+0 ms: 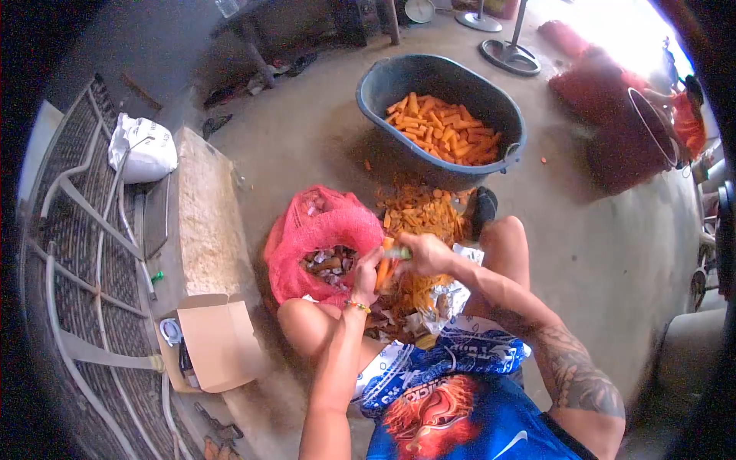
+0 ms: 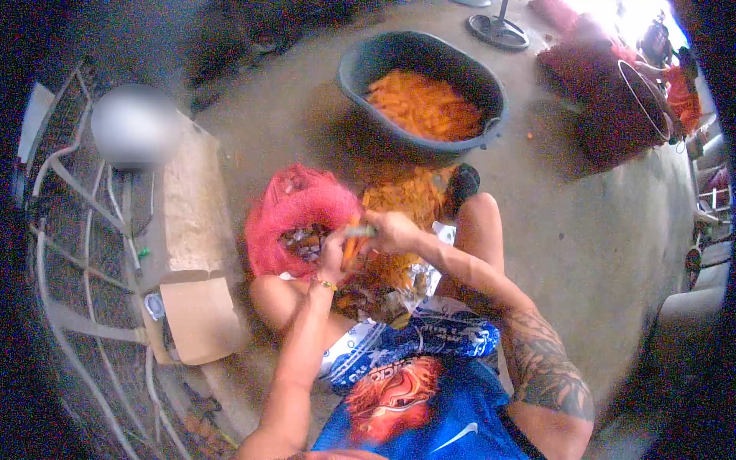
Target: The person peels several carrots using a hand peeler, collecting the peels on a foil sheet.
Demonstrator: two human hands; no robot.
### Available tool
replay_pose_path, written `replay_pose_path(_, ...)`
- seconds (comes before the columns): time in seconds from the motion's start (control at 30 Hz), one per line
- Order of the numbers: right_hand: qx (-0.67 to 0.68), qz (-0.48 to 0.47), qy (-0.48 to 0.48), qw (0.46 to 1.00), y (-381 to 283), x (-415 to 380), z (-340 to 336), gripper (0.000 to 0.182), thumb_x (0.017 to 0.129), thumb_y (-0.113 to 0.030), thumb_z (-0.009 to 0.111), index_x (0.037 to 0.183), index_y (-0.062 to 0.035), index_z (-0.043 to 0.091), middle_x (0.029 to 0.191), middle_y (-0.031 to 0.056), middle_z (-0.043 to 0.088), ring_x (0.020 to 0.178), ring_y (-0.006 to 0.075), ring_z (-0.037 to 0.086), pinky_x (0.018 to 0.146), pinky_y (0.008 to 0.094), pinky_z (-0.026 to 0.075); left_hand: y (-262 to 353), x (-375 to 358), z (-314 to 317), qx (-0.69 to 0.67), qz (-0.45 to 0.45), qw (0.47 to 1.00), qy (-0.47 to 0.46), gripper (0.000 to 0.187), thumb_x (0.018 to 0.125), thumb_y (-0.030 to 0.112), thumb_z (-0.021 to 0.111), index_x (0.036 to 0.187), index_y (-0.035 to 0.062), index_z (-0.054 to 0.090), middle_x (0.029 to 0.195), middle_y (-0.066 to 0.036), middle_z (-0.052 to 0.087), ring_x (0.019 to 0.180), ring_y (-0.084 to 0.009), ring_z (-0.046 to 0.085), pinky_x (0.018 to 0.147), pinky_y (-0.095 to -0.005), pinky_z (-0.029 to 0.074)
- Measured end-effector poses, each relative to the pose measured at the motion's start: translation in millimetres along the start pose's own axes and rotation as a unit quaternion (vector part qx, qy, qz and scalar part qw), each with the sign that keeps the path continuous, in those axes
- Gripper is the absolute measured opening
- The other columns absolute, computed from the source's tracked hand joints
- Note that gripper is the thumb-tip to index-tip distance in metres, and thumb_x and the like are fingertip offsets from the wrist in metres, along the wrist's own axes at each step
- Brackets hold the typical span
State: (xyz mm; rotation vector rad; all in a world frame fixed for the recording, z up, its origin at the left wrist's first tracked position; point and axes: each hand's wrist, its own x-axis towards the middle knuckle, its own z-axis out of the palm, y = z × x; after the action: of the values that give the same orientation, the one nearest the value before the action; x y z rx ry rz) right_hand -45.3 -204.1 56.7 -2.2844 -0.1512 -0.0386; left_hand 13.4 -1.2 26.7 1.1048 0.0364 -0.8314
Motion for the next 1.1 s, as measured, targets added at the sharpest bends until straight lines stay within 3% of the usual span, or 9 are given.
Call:
replay_pose_path(0.13,0.064,0.192,0.165,0.965,17,21,-33,0.041,0.087,-0.012,0.077,0.120,0.0019,0.056,0.106,0.0166,0.072,0.095,0.0234,0.072,0.080,0.0344,0.056,-1,-7,-7,-0.012,-0.023,0.999,-0.040,0.035,0.105,0.031,0.048,0.121,0.0049,0.065,0.090,-0.007,0.068,0.075,-0.0174,0.067,0.063,-0.0337,0.057)
replay_pose_path(0.23,-0.038,-0.069,0.135,0.988,23,13,-6,0.055,0.078,-0.025,0.086,0.120,-0.0033,0.058,0.103,0.0150,0.071,0.093,0.0313,0.071,0.082,0.0411,0.055,5,-6,1,-0.111,-0.038,0.993,-0.022,0.032,0.105,0.030,0.048,0.119,0.0059,0.065,0.094,-0.004,0.068,0.079,-0.0171,0.067,0.062,-0.0338,0.058)
replay_pose_path(0.33,0.001,0.034,-0.039,0.999,-9,-2,1,0.057,0.076,-0.029,0.087,0.123,-0.0096,0.061,0.098,0.0153,0.070,0.093,0.0335,0.071,0.080,0.0433,0.055,3,1,-11,-0.003,-0.010,0.998,-0.056,0.031,0.105,0.030,0.049,0.120,0.0069,0.064,0.096,-0.004,0.068,0.082,-0.0173,0.067,0.064,-0.0343,0.059)
replay_pose_path(0.53,0.176,0.077,0.213,0.958,52,30,1,0.048,0.079,-0.038,0.083,0.104,-0.0063,0.058,0.091,0.0203,0.070,0.085,0.0433,0.068,0.070,0.0501,0.053,7,-4,-4,-0.039,-0.015,0.999,-0.028,0.031,0.105,0.028,0.048,0.124,0.0073,0.063,0.099,-0.004,0.068,0.085,-0.0172,0.067,0.068,-0.0336,0.060)
replay_pose_path(0.6,0.039,-0.055,0.095,0.993,12,8,3,0.047,0.079,-0.036,0.083,0.105,-0.0066,0.057,0.092,0.0194,0.070,0.085,0.0428,0.068,0.071,0.0512,0.053,10,-4,2,-0.027,0.028,0.999,0.021,0.032,0.106,0.027,0.048,0.126,0.0071,0.063,0.100,-0.004,0.068,0.085,-0.0175,0.068,0.068,-0.0340,0.060)
replay_pose_path(0.67,-0.012,0.030,-0.077,0.997,-12,-2,-3,0.047,0.081,-0.029,0.081,0.118,-0.0081,0.061,0.101,0.0211,0.070,0.100,0.0395,0.068,0.083,0.0444,0.054,8,-5,-2,-0.021,0.009,1.000,-0.004,0.034,0.106,0.026,0.047,0.128,0.0055,0.062,0.098,-0.004,0.068,0.079,-0.0165,0.067,0.066,-0.0335,0.059)
replay_pose_path(0.8,0.112,0.134,0.236,0.956,54,27,-12,0.052,0.078,-0.043,0.082,0.112,-0.0097,0.060,0.104,0.0185,0.073,0.090,0.0399,0.071,0.072,0.0506,0.056,13,-17,7,0.023,-0.010,1.000,-0.010,0.032,0.105,0.028,0.046,0.117,0.0049,0.064,0.086,-0.005,0.067,0.065,-0.0161,0.064,0.053,-0.0313,0.054)
replay_pose_path(1.0,-0.041,0.025,-0.067,0.997,-11,-3,4,0.053,0.075,-0.037,0.083,0.114,-0.0106,0.060,0.098,0.0166,0.070,0.090,0.0418,0.069,0.076,0.0512,0.055,18,-14,7,0.057,-0.007,0.998,0.005,0.030,0.105,0.028,0.045,0.104,0.0053,0.064,0.086,-0.007,0.067,0.070,-0.0146,0.064,0.062,-0.0294,0.054)
replay_pose_path(1.1,-0.033,0.055,0.114,0.991,14,10,-4,0.052,0.078,-0.035,0.085,0.113,-0.0068,0.057,0.093,0.0190,0.071,0.089,0.0377,0.071,0.077,0.0456,0.055,7,-7,0,0.055,0.000,0.998,-0.021,0.031,0.105,0.030,0.046,0.108,0.0054,0.065,0.089,-0.007,0.067,0.076,-0.0151,0.066,0.069,-0.0299,0.055)
